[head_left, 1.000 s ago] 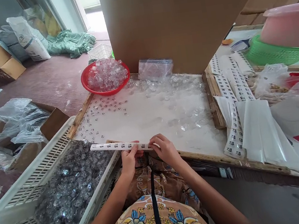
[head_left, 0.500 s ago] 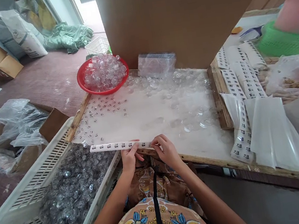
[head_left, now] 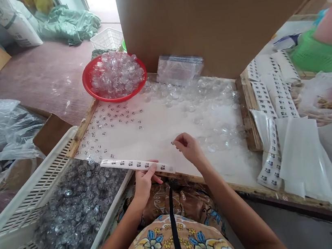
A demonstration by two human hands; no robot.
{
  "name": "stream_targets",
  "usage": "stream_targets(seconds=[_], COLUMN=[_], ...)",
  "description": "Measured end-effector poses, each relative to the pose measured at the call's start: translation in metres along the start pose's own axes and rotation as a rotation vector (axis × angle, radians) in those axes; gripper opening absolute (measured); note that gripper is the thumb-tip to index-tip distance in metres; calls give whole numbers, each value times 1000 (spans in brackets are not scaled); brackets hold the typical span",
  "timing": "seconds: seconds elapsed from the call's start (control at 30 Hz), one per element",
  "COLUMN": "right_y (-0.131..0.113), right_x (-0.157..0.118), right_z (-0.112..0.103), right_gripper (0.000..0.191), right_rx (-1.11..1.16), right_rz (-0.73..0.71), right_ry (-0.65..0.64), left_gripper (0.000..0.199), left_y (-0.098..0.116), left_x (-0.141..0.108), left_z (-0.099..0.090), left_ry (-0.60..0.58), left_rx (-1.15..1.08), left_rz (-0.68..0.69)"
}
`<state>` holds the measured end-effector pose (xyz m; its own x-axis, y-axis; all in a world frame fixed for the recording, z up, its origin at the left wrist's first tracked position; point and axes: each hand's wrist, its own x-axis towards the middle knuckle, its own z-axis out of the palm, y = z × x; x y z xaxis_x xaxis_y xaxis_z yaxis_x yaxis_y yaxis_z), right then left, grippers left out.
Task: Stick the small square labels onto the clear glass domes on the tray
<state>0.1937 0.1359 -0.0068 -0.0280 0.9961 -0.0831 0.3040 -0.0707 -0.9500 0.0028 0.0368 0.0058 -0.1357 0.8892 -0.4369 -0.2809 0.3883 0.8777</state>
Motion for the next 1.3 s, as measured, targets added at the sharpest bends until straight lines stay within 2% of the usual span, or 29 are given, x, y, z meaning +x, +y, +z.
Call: stream_targets(seconds=[0.07,0.2,0.5,0.63,0.8,0.9,0.97,1.03,1.1,1.17,1.3], right_y=[-4,-11,-17,-13,-13,-16,-19,-21,-20,-15,2], right_x=[11,21,22,18,21,30,35,39,38,34,20], right_z=[10,26,31,40,66,84,88,81,64,43,16], right_gripper=[17,12,5,5,12,11,22,31,28,22,21], right_rx=[-111,-301,-445,-524,-587,-538,-475,-404,-387,-463,-633], right_rz=[8,2,39,-49,-219,-200,-167,-159,-177,-197,-174], right_ry=[-64,-94,-125,-132,-119,-132,-147,-129,-73,-25,-98], left_gripper=[44,41,38,38,36,32,31,33,34,33,34], left_y=[1,4,7,7,18,29,35,39,40,39,37], left_x=[0,2,3,4,6,12,17,22,24,24,25], left_z=[-2,-7,-12,-13,-22,-35,-42,-46,-45,-41,-26], left_ry=[-21,-66,-142,-157,-75,5,73,125,144,139,101], left_rx=[-23,-70,-86,-86,-104,-100,-109,-116,-120,-120,-68], left_rz=[-21,-72,-151,-166,-120,-32,18,45,46,30,2])
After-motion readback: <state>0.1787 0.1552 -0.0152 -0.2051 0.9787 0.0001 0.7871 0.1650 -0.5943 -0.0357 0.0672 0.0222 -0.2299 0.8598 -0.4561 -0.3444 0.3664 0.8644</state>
